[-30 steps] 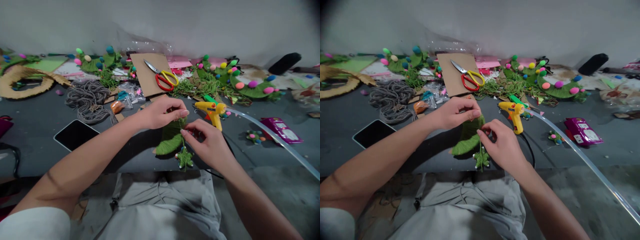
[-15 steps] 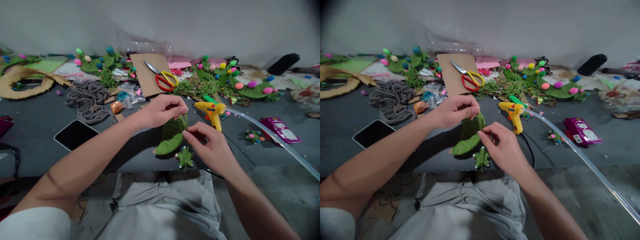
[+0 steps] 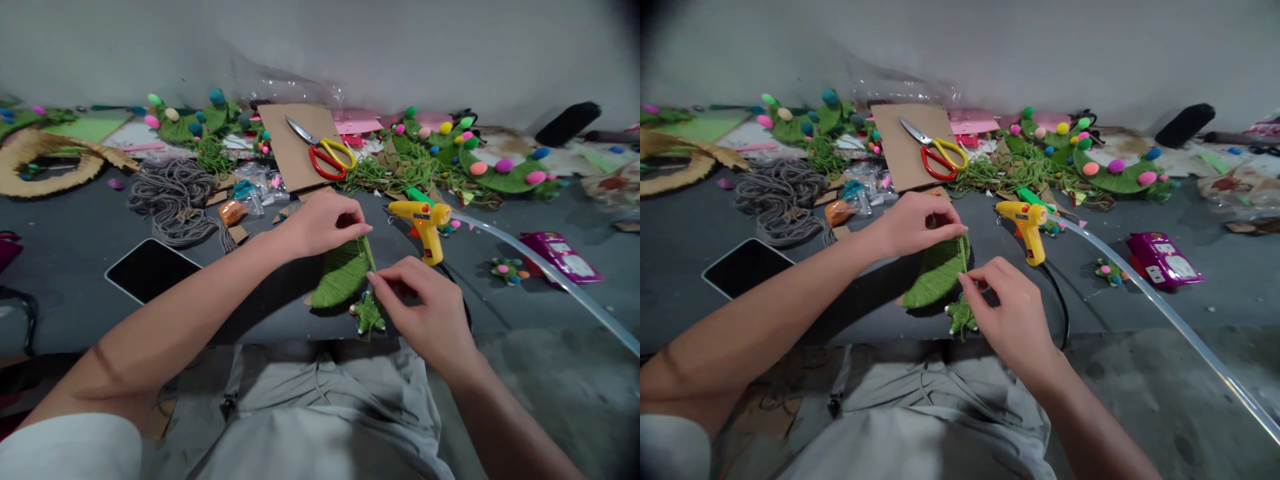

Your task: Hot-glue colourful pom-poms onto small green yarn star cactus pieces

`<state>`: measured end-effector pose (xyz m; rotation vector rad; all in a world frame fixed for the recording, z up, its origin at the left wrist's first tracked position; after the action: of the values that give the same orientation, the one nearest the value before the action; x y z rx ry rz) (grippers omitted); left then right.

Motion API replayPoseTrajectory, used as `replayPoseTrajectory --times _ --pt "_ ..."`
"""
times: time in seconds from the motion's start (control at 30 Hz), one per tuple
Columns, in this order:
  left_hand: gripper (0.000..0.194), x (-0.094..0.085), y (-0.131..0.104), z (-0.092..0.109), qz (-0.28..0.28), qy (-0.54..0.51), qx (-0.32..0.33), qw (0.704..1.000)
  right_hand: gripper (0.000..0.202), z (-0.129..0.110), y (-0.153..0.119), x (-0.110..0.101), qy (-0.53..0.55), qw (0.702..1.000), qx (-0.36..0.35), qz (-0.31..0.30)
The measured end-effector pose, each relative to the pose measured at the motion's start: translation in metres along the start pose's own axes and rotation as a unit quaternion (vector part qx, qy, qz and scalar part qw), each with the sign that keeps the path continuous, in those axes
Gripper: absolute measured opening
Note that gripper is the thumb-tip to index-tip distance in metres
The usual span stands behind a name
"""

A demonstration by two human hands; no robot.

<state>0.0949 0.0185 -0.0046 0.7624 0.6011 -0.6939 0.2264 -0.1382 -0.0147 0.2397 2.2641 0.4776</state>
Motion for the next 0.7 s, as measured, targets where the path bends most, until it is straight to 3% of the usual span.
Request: replayPoseTrajectory --times 0.2,0.37,0.7 --pt "0.025 0.005 0.001 -0.006 -0.029 0.101 0.02 0.994 0.011 -0.002 -0.001 0.004 -0.118 0.992 -0.049 -0.01" --pt "0.024 0.01 -0.001 -0.006 -0.065 0.171 0.01 0.983 0.009 -0.006 -0.004 0.004 -0.131 0.988 -0.081 0.011" --pt "0.025 0.01 -0.002 0.0 -0.087 0.221 -0.01 0.971 0.021 -0.012 -0.001 0.008 -0.21 0.975 -0.056 -0.038"
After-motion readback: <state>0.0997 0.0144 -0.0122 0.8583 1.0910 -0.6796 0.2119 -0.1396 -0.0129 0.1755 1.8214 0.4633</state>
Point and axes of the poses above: each hand's wrist, its own y-axis towards the middle knuckle, its own x-axis out of the palm, z = x × y, the point moved 4 cm from there along y, towards the middle knuckle, and after that the axes turned 2 degrees about z, right-handed, at the moved point
